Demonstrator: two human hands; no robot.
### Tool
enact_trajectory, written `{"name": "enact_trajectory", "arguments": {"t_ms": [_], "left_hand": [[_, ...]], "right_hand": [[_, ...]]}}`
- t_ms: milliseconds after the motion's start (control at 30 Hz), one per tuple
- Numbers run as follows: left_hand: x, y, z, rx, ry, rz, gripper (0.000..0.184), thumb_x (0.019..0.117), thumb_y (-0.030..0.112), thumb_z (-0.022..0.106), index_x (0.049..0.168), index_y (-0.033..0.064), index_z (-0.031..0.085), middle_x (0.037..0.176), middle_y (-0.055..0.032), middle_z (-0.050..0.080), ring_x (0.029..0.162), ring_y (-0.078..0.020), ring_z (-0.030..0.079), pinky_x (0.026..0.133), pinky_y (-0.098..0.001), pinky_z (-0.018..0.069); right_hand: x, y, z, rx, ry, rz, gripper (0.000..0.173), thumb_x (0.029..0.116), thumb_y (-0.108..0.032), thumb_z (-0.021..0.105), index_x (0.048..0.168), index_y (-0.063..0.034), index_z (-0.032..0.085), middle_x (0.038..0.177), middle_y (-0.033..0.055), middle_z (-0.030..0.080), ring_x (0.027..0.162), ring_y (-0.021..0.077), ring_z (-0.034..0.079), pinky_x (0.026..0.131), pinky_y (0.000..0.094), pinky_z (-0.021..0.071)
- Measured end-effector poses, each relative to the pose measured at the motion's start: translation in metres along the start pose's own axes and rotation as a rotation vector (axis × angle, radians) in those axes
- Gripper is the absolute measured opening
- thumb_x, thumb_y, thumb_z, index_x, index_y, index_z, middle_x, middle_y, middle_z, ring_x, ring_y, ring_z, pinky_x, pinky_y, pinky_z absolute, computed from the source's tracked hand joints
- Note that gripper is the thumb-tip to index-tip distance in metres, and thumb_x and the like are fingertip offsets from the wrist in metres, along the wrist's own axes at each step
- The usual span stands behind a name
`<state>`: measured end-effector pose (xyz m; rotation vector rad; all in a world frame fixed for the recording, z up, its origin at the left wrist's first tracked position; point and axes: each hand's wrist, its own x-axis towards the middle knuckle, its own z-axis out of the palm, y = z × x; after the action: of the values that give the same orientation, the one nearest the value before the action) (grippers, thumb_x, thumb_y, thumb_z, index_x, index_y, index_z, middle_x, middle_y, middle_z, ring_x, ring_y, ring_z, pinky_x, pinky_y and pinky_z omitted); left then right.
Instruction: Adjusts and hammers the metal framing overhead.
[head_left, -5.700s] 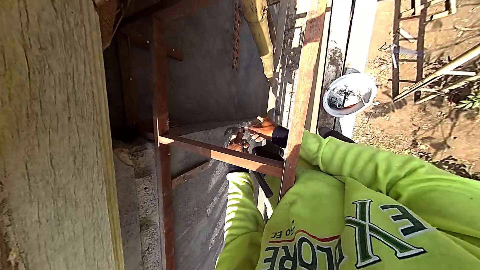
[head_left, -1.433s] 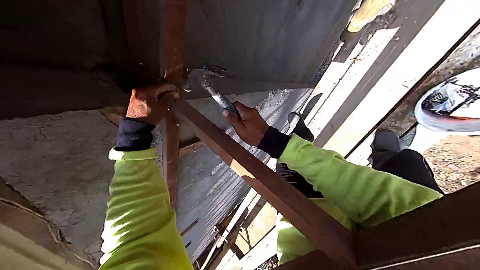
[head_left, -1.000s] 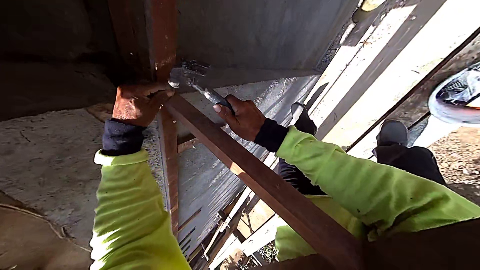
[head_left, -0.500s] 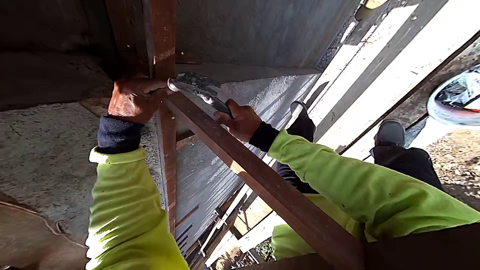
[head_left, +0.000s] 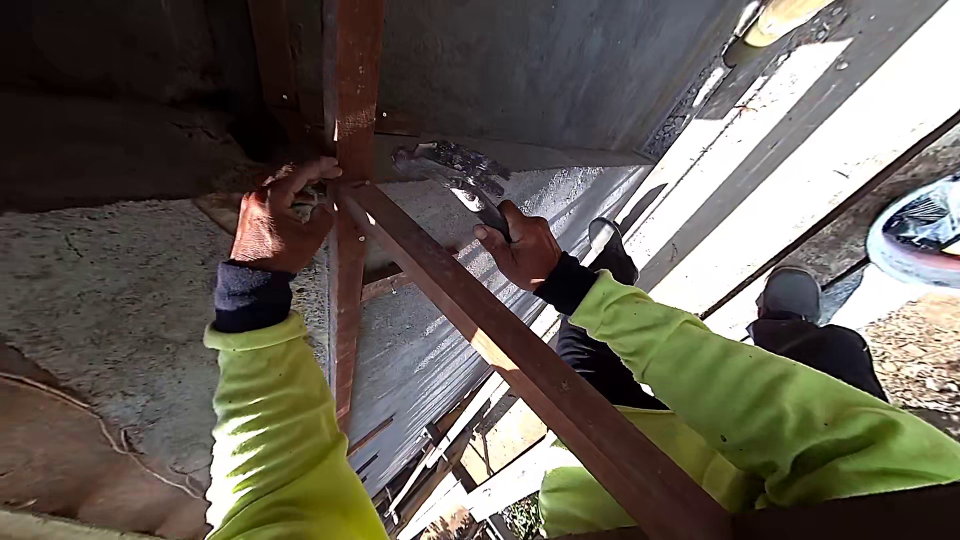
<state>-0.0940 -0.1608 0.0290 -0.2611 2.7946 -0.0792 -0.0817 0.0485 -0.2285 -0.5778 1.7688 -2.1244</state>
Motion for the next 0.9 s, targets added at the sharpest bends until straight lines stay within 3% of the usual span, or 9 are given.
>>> {"name": "enact_trajectory", "arguments": {"t_ms": [100,333,433,500,600,700,733,833,900], "left_hand": [[-0.015,0.006,0.028,0.018,0.09,0.048,0.085,0.0714,0.024,0.084,0.147,0.0054,0.052,0.145,-0.0283,0.048,0.133,-0.0434,0.047,0.105,-0.0551,0.0439],[-0.014,-0.002,0.044,0.108,0.185,0.202,0.048,0.0857,0.017,0.068,0.131,0.0013,0.068,0.134,-0.0237,0.064,0.127,-0.0414,0.058,0.109,-0.0506,0.0416],[-0.024,-0.012,0.035,-0.368,0.167,-0.059,0.099,0.0755,0.021,0.082,0.158,0.0003,0.031,0.164,-0.0191,0.03,0.152,-0.0278,0.031,0.124,-0.0391,0.031],[-0.025,-0.028,0.035,-0.683,0.204,-0.043,0.119,0.0774,0.044,0.082,0.161,0.0018,0.01,0.167,-0.0115,0.028,0.151,-0.0177,0.033,0.121,-0.0332,0.0343],[-0.03,-0.013,0.05,-0.591,0.305,-0.022,0.11,0.0847,0.058,0.072,0.16,-0.0023,0.019,0.164,-0.0157,0.033,0.15,-0.0203,0.036,0.123,-0.0358,0.0322],[-0.065,0.042,0.082,-0.856,0.788,-0.35,0.024,0.1038,0.024,0.05,0.126,0.0135,0.051,0.117,0.0021,0.062,0.106,-0.0135,0.066,0.096,-0.0385,0.0579],[-0.071,0.072,0.091,-1.048,0.841,-0.585,0.02,0.1094,0.032,0.042,0.112,0.0163,0.054,0.097,0.0031,0.065,0.088,-0.0139,0.069,0.084,-0.0389,0.0611],[-0.084,0.15,0.106,-1.606,0.476,-0.901,0.078,0.0985,0.075,0.031,0.144,0.0134,0.047,0.123,-0.0123,0.066,0.106,-0.0269,0.069,0.088,-0.0474,0.0596],[-0.071,0.183,0.112,-1.849,0.461,-0.912,0.078,0.097,0.076,0.032,0.128,0.0087,0.056,0.105,-0.0155,0.071,0.082,-0.0281,0.073,0.068,-0.045,0.0636]], "right_hand": [[-0.002,0.008,-0.004,-0.011,-0.057,0.075,0.043,0.1038,-0.042,0.051,0.101,0.0001,0.06,0.058,0.006,0.056,0.049,0.0217,0.057,0.046,0.043,0.0481],[-0.013,0.01,0.032,0.114,0.115,-0.054,0.058,0.104,-0.055,0.046,0.09,-0.0012,0.063,0.053,0.0032,0.053,0.042,0.0134,0.051,0.039,0.034,0.0432],[-0.009,0.009,0.03,0.102,0.012,-0.037,0.065,0.1043,-0.062,0.038,0.089,-0.0036,0.061,0.053,0.0027,0.051,0.043,0.0151,0.051,0.039,0.0354,0.0431],[-0.007,0.014,0.029,0.106,0.034,-0.075,0.067,0.1048,-0.062,0.036,0.089,-0.0027,0.062,0.053,0.0031,0.052,0.043,0.0145,0.052,0.04,0.0348,0.0434],[-0.006,0.016,0.027,0.118,0.067,-0.082,0.066,0.1054,-0.062,0.037,0.09,-0.0029,0.063,0.054,0.0026,0.052,0.043,0.0128,0.051,0.039,0.0332,0.0432],[0.003,0.012,0.02,0.082,0.035,-0.07,0.064,0.1054,-0.062,0.036,0.088,-0.0056,0.062,0.052,0.0013,0.051,0.043,0.0133,0.051,0.039,0.034,0.0419],[0.003,0.013,0.019,0.085,0.053,-0.098,0.065,0.1057,-0.062,0.035,0.089,-0.0052,0.062,0.053,0.0019,0.051,0.043,0.0136,0.051,0.039,0.0345,0.0428],[-0.001,0.021,0.026,0.143,0.17,-0.239,0.067,0.1067,-0.061,0.034,0.086,-0.0034,0.062,0.055,0.0039,0.054,0.045,0.0113,0.054,0.041,0.0318,0.0467],[-0.001,0.024,0.029,0.136,0.127,-0.237,0.068,0.1063,-0.06,0.036,0.088,-0.0013,0.065,0.058,0.0062,0.059,0.049,0.0135,0.059,0.044,0.0344,0.0509]]}}
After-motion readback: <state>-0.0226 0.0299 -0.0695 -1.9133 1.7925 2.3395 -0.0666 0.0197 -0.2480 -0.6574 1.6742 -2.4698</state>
